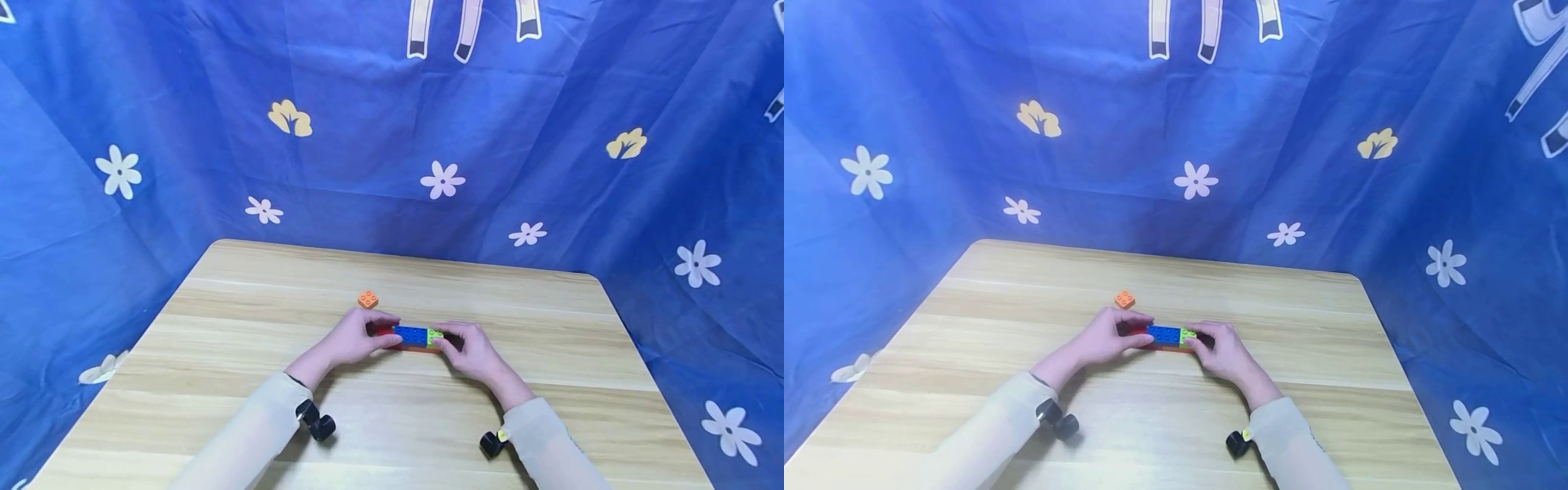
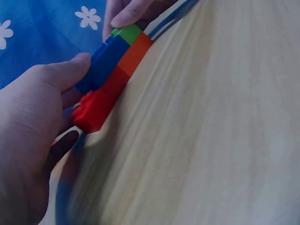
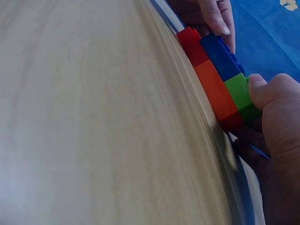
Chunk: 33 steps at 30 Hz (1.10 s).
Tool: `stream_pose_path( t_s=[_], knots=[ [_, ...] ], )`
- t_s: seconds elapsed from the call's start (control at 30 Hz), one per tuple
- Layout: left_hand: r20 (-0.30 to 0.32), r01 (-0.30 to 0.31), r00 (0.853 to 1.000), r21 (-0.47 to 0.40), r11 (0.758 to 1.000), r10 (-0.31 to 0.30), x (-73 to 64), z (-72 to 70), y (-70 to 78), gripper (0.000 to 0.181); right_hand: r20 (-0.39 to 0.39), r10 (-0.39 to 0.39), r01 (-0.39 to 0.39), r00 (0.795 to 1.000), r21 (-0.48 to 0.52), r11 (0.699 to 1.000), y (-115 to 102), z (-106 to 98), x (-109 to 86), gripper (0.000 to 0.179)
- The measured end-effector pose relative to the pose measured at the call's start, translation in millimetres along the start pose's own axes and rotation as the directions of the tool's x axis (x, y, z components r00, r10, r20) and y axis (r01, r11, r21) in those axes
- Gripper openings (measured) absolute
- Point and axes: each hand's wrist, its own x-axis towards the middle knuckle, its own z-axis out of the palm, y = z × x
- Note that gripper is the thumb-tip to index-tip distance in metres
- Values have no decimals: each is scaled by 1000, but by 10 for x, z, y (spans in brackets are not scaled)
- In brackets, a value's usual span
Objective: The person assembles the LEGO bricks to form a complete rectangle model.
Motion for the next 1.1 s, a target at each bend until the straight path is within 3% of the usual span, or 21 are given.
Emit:
stream_pose_path(
  t_s=[0.1,0.23,0.43,0.57,0.87,1.1],
  knots=[
    [-26,-16,1000,-10,1000,16,3,-62,-19,51,-2,-1,1,1000,10,1000,13,4,-13,27],
    [-119,-28,992,8,1000,28,20,-148,-48,49,-3,0,0,1000,19,1000,39,14,-26,28],
    [-258,-63,964,14,998,65,64,-264,-139,49,3,26,-26,1000,20,999,28,17,-32,29],
    [-316,-32,947,80,996,55,79,-314,-192,52,1,19,-19,1000,12,1000,36,17,-31,29],
    [-309,42,951,188,981,19,97,-364,-275,62,-15,-31,31,999,7,999,65,32,-27,28],
    [-308,139,949,218,966,-67,134,-336,-362,69,-12,-10,10,1000,14,1000,86,43,-37,30]
  ],
)
